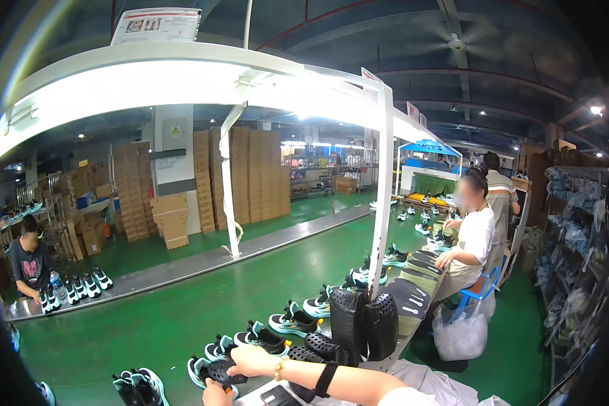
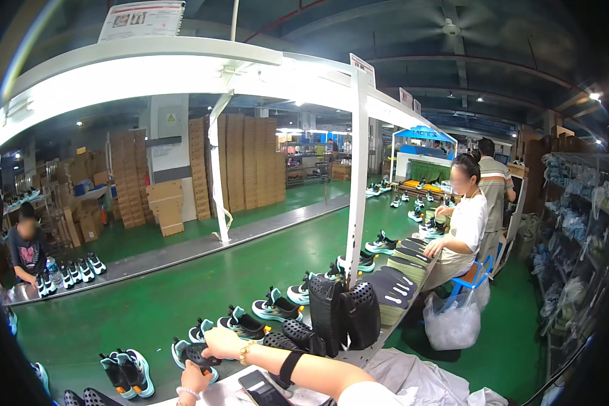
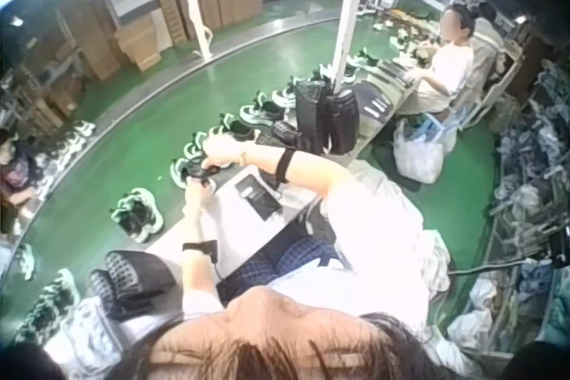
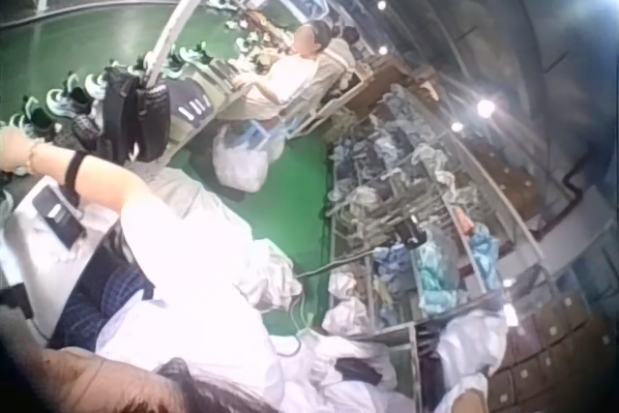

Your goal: Inspecting and organizing shoe components on an assembly line.

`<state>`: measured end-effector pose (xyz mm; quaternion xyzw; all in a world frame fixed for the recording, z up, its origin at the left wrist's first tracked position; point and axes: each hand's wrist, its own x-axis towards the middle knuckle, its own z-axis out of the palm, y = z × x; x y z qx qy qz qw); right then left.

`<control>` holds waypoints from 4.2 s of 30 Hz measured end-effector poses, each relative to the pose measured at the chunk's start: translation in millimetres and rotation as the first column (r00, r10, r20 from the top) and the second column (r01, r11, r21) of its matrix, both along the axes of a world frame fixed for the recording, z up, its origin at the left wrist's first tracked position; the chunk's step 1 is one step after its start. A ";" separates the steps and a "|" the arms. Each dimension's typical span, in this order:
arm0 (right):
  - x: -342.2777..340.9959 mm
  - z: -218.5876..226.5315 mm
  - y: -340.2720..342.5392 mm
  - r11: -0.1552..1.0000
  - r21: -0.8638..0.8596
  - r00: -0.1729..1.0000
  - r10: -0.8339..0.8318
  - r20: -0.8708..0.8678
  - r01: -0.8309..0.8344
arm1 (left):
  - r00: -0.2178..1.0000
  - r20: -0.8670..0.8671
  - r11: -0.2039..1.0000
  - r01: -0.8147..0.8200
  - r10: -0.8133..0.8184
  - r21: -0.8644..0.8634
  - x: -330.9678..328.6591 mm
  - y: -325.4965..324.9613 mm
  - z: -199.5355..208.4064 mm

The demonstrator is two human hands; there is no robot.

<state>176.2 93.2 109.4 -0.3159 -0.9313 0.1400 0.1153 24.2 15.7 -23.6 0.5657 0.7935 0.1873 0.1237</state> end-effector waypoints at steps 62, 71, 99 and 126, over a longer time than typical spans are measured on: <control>213.0 -30.2 38.3 0.164 0.198 0.257 -0.660 -0.706 0.966 | 0.964 -0.248 0.949 0.015 -0.097 -0.314 -19.9 50.7 -8.4; 215.2 -0.8 17.8 0.278 0.169 0.244 -0.260 -0.934 0.945 | 0.983 -0.134 0.976 0.096 -0.123 -0.194 -2.9 30.5 -23.1; -103.6 -35.7 -0.4 0.983 -0.062 0.901 -0.130 0.415 0.170 | 0.954 0.253 0.898 -0.250 0.163 0.363 3.1 -40.4 -32.2; -145.7 -137.2 -12.5 0.959 -0.170 0.974 -0.225 0.021 0.226 | 0.950 0.220 0.817 -0.303 0.220 0.491 -11.5 -46.7 -44.5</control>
